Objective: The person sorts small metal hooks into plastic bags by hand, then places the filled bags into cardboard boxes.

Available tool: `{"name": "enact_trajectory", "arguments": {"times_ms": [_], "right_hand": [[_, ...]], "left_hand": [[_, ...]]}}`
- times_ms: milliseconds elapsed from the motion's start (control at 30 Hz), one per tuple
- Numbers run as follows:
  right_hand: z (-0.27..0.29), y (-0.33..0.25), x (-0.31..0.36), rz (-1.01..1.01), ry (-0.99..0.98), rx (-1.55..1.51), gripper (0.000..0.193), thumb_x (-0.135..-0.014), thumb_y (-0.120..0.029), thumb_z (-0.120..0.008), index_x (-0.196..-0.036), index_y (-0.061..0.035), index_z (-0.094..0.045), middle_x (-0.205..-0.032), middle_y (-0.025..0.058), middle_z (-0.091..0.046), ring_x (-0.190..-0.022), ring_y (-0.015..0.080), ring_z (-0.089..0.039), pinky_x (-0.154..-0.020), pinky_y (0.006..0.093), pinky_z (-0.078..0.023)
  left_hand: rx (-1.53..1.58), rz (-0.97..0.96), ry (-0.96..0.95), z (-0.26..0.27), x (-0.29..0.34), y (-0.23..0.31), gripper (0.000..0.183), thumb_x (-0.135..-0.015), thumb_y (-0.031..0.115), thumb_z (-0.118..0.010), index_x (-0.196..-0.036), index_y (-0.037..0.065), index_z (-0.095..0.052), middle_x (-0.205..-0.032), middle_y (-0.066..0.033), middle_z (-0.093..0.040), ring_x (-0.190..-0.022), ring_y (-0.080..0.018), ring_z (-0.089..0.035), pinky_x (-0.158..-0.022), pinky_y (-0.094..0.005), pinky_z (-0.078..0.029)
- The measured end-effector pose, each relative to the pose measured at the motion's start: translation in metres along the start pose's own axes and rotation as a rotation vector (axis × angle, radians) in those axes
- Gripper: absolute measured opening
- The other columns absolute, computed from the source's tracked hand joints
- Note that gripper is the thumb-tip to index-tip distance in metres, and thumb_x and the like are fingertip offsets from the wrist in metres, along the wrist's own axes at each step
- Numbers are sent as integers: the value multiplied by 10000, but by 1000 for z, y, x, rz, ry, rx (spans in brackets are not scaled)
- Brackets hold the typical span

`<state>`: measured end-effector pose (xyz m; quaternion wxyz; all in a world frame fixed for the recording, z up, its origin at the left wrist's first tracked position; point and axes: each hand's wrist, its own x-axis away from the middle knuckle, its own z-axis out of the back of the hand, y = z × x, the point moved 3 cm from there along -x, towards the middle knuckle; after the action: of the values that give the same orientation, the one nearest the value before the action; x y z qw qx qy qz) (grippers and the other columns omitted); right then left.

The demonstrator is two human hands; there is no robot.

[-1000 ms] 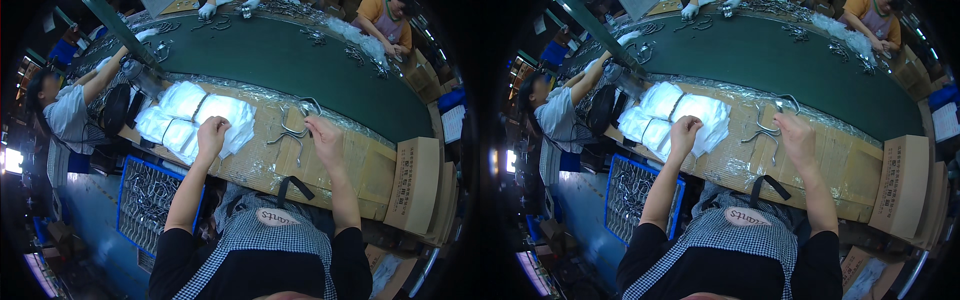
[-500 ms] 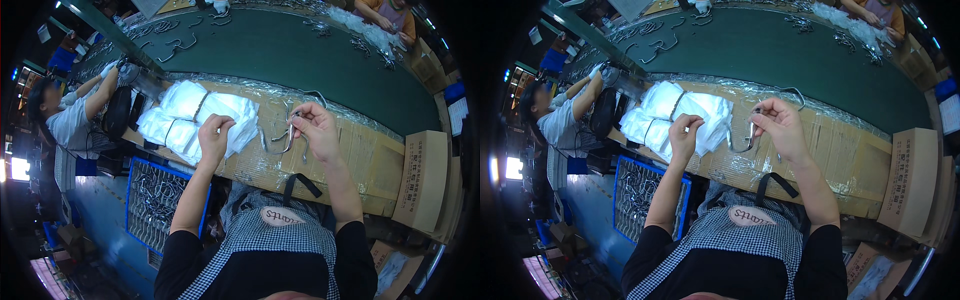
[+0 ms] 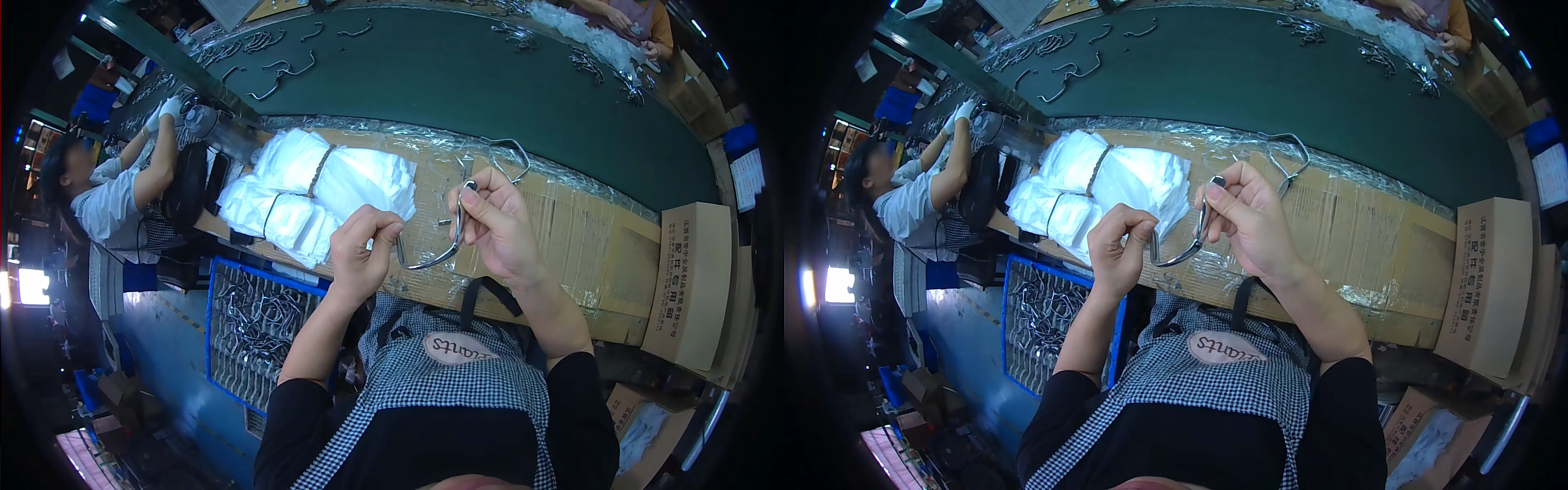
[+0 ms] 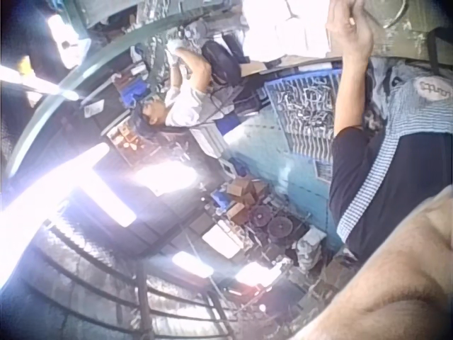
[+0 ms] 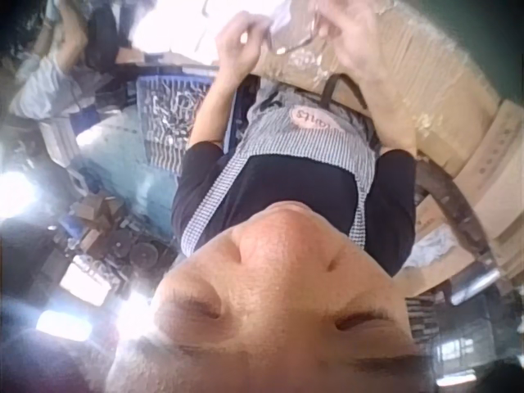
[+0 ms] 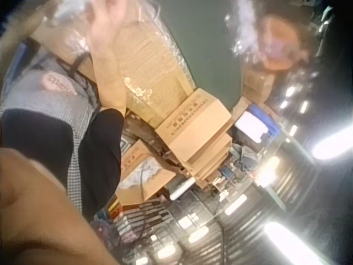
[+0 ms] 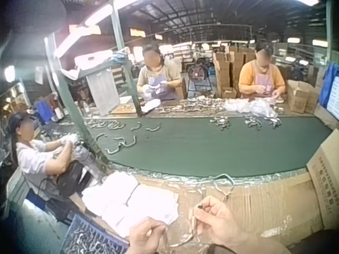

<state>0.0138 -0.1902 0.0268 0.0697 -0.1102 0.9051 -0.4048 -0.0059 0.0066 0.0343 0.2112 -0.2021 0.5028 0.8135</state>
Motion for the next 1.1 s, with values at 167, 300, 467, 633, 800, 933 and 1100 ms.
{"name": "enact_trajectory", "arguments": {"times_ms": [167,300,467,633,800,933,1100], "right_hand": [[4,6,9,142,125,210,86,-1001,-90,-525,-969,-41,-462,-933,136,-650,-628,113,-642,-542,187,-539],[-10,7,25,441,143,341,82,-955,-34,-562,-967,-45,-482,-966,134,-640,-740,179,-668,-634,261,-567],[-39,13,41,1071,-370,1634,84,-788,-94,-625,-831,-56,-564,-898,84,-587,-910,254,-631,-819,359,-514],[-1,59,38,699,-465,1793,83,-800,-135,-604,-831,-60,-588,-828,73,-537,-838,218,-608,-782,357,-505],[12,76,37,511,-466,1660,164,-785,-109,-596,-936,-45,-595,-885,102,-545,-840,260,-597,-742,381,-496],[47,29,34,265,-451,1764,209,-810,-72,-563,-1016,-50,-589,-966,100,-557,-976,282,-561,-875,403,-444],[90,19,54,87,-511,1946,169,-783,-68,-598,-951,-78,-605,-977,78,-559,-1009,253,-547,-893,387,-436]], "left_hand": [[300,111,-162,-4,10,2,58,-840,-75,-639,-820,-20,-634,-751,-76,-616,-644,-154,-582,-592,-263,-455],[412,174,-101,-6,17,16,61,-831,-81,-635,-839,-21,-633,-760,-73,-618,-644,-152,-580,-592,-265,-458],[354,-11,-7,-4,23,36,99,-804,-88,-647,-862,-9,-638,-793,-115,-624,-636,-201,-590,-593,-259,-460],[-262,-50,-142,-21,6,-20,116,-821,18,-667,-923,-15,-622,-796,-137,-612,-648,-308,-597,-620,-366,-488],[-807,-37,-93,-26,19,-105,145,-846,120,-666,-871,5,-581,-779,-119,-606,-701,-352,-623,-632,-442,-484],[-629,209,-148,-4,14,-111,136,-847,118,-664,-812,20,-576,-790,-156,-629,-702,-350,-624,-626,-432,-481],[-428,191,-78,-1,4,-110,201,-817,157,-715,-801,16,-573,-738,-158,-630,-682,-347,-624,-598,-426,-465]]}}
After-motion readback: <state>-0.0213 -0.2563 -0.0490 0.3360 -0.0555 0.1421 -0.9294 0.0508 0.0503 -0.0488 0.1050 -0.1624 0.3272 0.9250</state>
